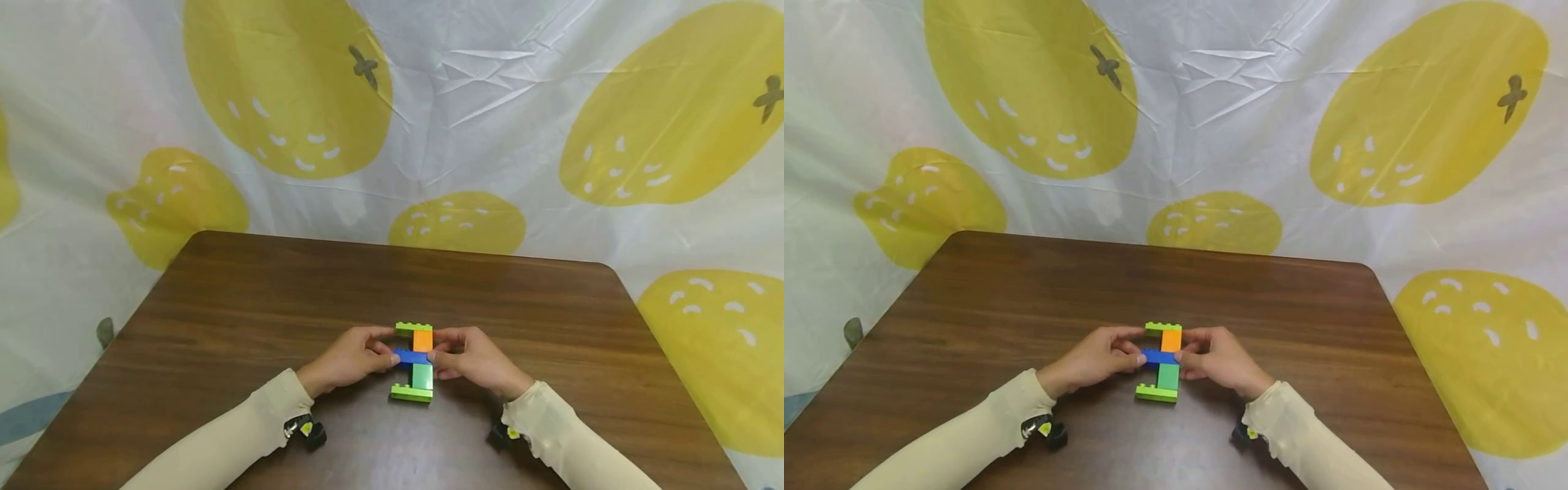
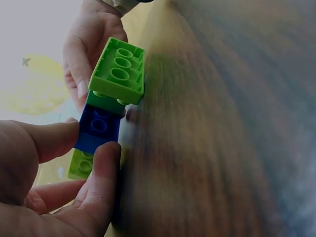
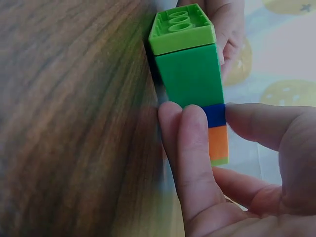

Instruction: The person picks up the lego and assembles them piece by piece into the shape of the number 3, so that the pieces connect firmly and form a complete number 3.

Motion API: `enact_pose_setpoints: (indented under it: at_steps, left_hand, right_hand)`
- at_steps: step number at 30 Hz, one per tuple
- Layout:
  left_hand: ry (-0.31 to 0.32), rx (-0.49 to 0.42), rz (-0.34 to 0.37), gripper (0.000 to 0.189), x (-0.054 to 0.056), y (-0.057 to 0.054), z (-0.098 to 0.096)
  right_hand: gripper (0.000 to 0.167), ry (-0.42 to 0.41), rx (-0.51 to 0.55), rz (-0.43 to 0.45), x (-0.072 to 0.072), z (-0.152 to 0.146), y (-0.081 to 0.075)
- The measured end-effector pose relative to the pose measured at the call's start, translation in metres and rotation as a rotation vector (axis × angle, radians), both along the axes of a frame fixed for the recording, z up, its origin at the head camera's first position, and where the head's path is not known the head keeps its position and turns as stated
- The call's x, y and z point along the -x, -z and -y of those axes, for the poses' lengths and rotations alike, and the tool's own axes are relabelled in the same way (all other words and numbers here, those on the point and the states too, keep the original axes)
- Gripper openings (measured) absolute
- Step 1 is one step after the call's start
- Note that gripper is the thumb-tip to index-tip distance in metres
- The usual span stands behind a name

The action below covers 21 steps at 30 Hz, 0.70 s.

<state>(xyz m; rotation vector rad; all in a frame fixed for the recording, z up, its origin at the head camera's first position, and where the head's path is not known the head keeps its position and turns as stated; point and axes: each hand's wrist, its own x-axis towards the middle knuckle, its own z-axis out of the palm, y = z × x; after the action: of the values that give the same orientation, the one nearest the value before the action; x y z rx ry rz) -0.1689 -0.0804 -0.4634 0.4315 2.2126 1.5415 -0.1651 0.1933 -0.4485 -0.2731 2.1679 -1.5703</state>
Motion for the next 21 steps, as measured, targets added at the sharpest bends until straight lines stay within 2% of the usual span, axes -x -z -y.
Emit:
enact_pose_setpoints:
  at_steps: [6,10,21]
  left_hand:
    - [0.004,-0.021,0.008,0.064,0.0029,0.0014,-0.0008]
    - [-0.003,-0.029,0.016,0.064,0.0045,0.0017,-0.0008]
    - [-0.020,-0.037,0.007,0.058,0.0035,0.0035,0.0013]
  right_hand:
    - [0.060,-0.007,0.001,-0.003,0.0014,-0.0010,0.0003]
    - [0.063,0.005,0.008,-0.003,0.0024,0.0000,0.0007]
    - [0.062,0.021,0.011,-0.012,0.0018,-0.0008,-0.0009]
